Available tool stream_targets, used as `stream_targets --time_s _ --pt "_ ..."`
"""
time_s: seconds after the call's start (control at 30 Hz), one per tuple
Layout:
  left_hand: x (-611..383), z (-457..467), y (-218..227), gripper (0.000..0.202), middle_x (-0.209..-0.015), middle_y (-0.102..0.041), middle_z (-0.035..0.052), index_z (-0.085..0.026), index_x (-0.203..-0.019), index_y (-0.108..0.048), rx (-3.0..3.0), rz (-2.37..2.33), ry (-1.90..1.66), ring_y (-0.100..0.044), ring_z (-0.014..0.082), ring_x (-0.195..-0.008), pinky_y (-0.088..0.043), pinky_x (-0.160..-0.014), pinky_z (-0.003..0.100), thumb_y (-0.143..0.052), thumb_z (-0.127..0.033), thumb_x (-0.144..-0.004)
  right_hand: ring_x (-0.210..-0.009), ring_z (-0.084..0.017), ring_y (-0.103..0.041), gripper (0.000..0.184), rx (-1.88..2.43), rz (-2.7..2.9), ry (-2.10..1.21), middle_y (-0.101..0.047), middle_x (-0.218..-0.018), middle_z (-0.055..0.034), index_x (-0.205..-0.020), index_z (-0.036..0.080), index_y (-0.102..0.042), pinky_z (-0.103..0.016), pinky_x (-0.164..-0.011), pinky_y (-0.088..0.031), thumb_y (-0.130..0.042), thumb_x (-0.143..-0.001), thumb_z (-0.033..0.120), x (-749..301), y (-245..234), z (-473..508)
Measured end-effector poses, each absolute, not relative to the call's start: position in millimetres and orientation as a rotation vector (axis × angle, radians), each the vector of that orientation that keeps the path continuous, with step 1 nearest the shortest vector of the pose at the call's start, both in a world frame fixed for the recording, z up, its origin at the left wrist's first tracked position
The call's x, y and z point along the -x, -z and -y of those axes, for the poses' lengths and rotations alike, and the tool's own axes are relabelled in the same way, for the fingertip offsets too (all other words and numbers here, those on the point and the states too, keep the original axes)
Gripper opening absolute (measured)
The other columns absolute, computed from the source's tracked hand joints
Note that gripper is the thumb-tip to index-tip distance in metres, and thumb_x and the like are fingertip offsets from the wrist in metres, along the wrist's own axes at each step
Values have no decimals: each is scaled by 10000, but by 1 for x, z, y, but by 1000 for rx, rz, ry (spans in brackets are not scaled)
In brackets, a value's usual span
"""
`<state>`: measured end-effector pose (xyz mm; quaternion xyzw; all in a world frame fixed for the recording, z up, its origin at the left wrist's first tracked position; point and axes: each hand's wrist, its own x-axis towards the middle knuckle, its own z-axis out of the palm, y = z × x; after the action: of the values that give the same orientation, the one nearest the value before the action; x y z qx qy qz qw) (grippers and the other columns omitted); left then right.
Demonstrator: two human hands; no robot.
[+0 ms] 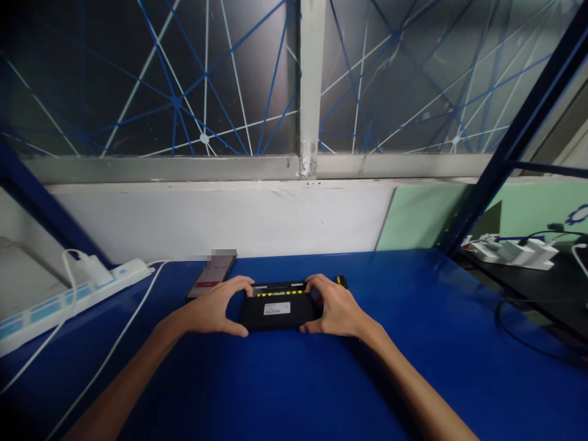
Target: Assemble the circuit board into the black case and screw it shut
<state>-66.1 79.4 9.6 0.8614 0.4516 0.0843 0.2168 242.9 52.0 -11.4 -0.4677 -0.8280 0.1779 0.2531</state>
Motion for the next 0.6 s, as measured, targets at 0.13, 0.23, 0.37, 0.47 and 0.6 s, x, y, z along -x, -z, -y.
stream_targets --time_s 0.13,0.23,0.37,0.47,0.6 --pt "67 -81 -7 610 -1408 -440 83 -236 -1023 -529 -2385 -1254 -241 -462 328 -1229 -360 -995 426 -795 -515 -551 -820 -188 -624 561 1281 2258 -463 -591 -1203 -52 -974 223 -531 -339 -738 -474 -827 -537 414 -241 12 -53" --pt "68 -83 -5 616 -1406 -440 83 -236 -1036 -536 -2387 -1257 -247 -462 321 -1227 -349 -1004 429 -798 -508 -550 -853 -205 -625 560 1290 2264 -450 -591 -1210 -54 -966 221 -536 -349 -751 -473 -831 -535 422 -241 11 -53" --pt "69 -83 -5 611 -1398 -450 76 -239 -1048 -538 -2394 -1258 -236 -464 320 -1221 -345 -1005 432 -796 -504 -560 -829 -201 -624 569 1293 2273 -435 -582 -1228 -59 -974 218 -545 -356 -752 -473 -837 -537 434 -241 11 -54" --pt "69 -83 -7 600 -1395 -456 81 -236 -1041 -541 -2394 -1256 -228 -462 318 -1227 -340 -1015 427 -800 -489 -563 -776 -173 -615 572 1292 2273 -442 -566 -1237 -64 -973 209 -553 -348 -739 -474 -840 -540 447 -241 12 -53" --pt "71 -84 -7 594 -1403 -457 88 -234 -1044 -554 -2394 -1259 -224 -457 320 -1247 -341 -1024 425 -796 -500 -572 -761 -164 -606 589 1282 2268 -451 -567 -1197 -54 -989 209 -557 -350 -747 -471 -848 -537 449 -241 13 -54"
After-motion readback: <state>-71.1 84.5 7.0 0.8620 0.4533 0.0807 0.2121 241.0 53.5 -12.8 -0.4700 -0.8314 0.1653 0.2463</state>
